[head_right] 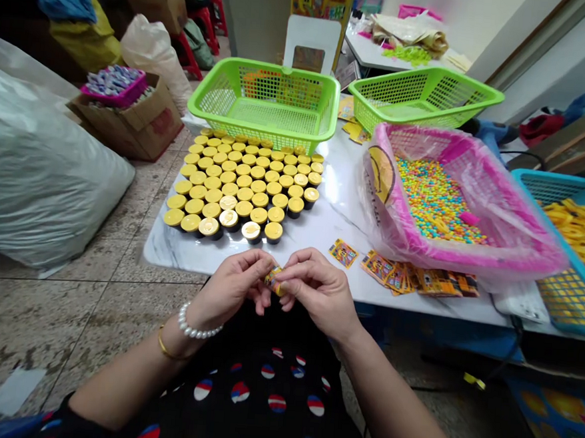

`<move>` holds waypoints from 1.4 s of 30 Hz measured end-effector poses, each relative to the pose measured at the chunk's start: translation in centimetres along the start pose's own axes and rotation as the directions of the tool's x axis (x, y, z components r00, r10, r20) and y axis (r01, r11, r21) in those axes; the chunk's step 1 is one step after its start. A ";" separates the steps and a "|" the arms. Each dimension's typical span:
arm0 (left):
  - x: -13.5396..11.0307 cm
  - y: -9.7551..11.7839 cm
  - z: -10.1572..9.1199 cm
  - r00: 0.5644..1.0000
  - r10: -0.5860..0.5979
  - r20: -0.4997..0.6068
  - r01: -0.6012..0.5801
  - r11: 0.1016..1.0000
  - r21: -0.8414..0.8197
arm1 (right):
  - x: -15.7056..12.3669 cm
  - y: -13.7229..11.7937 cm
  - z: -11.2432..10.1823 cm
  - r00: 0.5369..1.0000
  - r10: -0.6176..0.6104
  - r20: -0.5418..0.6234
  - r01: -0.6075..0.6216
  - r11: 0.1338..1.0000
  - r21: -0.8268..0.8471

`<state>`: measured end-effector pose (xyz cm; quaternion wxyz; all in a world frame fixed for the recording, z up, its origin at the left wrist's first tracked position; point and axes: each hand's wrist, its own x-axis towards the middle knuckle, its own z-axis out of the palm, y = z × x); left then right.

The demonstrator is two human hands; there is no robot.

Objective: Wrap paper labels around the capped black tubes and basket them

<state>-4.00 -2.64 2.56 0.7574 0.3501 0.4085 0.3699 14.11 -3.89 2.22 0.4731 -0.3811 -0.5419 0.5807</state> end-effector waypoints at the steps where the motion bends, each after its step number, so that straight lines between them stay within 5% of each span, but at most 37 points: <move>1: 0.0 0.0 0.0 1.000 0.003 -0.009 -0.003 1.000 0.000 | 0.0 0.0 0.0 1.000 -0.008 -0.015 0.008 1.000 0.004; 7: -0.4 0.1 0.0 0.999 0.029 -0.031 -0.028 0.999 0.045 | -0.4 -0.1 0.4 0.995 -0.068 0.069 0.079 0.981 -0.175; 11: -0.6 0.2 -0.1 0.997 0.003 0.082 -0.002 1.000 -0.010 | -0.4 0.2 0.6 1.000 -0.022 -0.017 0.023 0.999 0.028; 14: -0.7 0.3 -0.2 0.996 -0.015 0.091 0.018 0.999 -0.034 | -0.4 0.1 1.0 1.000 0.010 0.003 -0.010 1.000 0.027; 18: -0.7 -0.1 -0.6 0.999 -0.028 0.045 0.030 0.998 -0.054 | -0.5 -0.6 1.8 0.997 -0.076 0.012 0.076 0.965 -0.251; 23: 0.2 -1.4 -1.6 0.999 0.004 0.037 -0.002 0.999 -0.052 | 0.4 -0.1 2.3 0.986 -0.124 0.115 0.168 0.808 -0.564; 28: -0.3 -1.8 -1.8 0.998 0.062 -0.029 -0.065 0.990 -0.126 | 6.3 -4.1 1.5 0.976 -0.053 0.213 0.195 0.660 -0.726; 32: -1.8 -1.9 -1.7 0.994 0.080 -0.075 -0.086 0.993 -0.086 | 14.6 -10.1 -0.9 0.978 -0.207 0.018 0.147 0.631 -0.762; 35: -2.8 -2.4 -2.2 0.989 0.107 -0.101 -0.099 0.991 0.090 | 16.4 -11.4 -3.1 0.915 -0.401 -0.051 0.135 0.421 -0.897; 38: -3.2 -2.6 -2.9 0.889 0.408 -0.208 -0.270 0.834 0.481 | 12.3 -9.1 -3.7 0.912 -0.409 0.040 0.172 0.290 -0.942; 42: -2.1 -1.3 -3.3 0.650 0.746 -0.142 -0.339 0.452 0.825 | 5.8 -3.7 -2.4 0.950 -0.312 -0.011 0.117 0.387 -0.915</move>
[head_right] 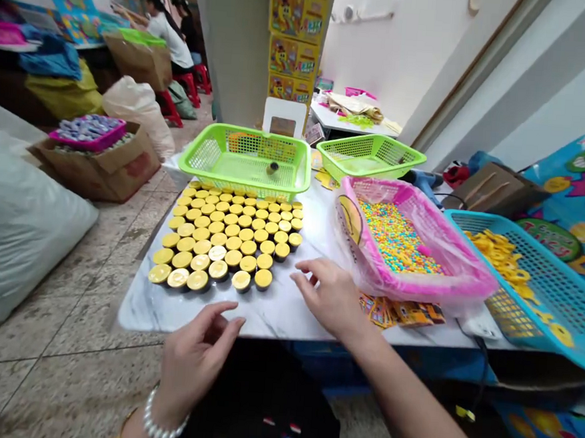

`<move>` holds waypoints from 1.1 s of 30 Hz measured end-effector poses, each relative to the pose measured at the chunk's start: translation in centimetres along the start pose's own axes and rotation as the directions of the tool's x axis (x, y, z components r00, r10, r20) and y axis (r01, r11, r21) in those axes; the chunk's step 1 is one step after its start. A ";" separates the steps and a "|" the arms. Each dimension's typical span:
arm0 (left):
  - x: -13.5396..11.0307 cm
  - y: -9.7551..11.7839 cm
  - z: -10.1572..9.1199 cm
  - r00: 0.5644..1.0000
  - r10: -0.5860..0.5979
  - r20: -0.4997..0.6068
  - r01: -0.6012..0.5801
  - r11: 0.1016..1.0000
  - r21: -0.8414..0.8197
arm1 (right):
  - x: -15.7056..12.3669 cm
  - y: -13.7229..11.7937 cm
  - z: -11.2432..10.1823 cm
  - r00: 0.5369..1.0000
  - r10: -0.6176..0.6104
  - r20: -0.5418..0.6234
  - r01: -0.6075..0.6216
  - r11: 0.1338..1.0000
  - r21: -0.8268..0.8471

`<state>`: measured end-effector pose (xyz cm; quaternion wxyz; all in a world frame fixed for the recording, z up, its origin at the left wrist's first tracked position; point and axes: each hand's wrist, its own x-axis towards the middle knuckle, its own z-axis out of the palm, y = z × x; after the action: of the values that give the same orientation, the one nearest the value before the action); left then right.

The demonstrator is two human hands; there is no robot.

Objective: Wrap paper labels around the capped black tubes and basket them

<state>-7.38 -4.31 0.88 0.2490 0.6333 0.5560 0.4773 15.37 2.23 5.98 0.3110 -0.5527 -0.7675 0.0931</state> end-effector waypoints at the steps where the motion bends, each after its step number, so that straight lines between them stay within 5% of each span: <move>1: 0.6 0.1 0.1 0.999 0.033 -0.020 -0.032 0.999 0.038 | -1.1 -0.3 1.1 0.999 0.032 -0.009 -0.032 0.998 0.055; 5: 1.9 0.6 0.9 0.995 0.099 -0.032 -0.095 0.989 0.110 | -2.0 -2.0 5.3 0.989 0.139 -0.058 -0.120 0.959 0.258; 10: 0.5 0.2 1.8 0.985 0.171 0.021 -0.172 0.973 0.155 | -1.6 -2.4 7.8 0.979 0.170 -0.112 -0.145 0.969 0.200; 18: 0.6 -0.3 2.0 0.966 0.234 0.112 -0.250 0.953 0.168 | -4.0 -0.3 3.3 0.992 0.047 -0.118 -0.056 0.995 -0.081; 24: -0.4 0.2 1.8 0.974 0.195 0.119 -0.200 0.979 0.038 | -9.0 2.8 1.7 0.993 0.035 -0.117 -0.088 0.866 -0.493; 29: -1.8 1.8 2.9 0.944 0.024 0.330 0.043 0.979 -0.197 | -8.4 4.8 1.1 0.993 -0.009 -0.114 -0.041 0.903 -0.428; 33: -1.9 2.5 3.3 0.927 -0.043 0.373 0.137 0.963 -0.230 | -5.3 6.0 0.4 0.996 0.064 0.055 -0.040 0.935 -0.352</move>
<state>-3.16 -6.07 0.96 0.4482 0.6476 0.4636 0.4061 20.94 -0.22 0.77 0.1795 -0.6161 -0.7667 -0.0188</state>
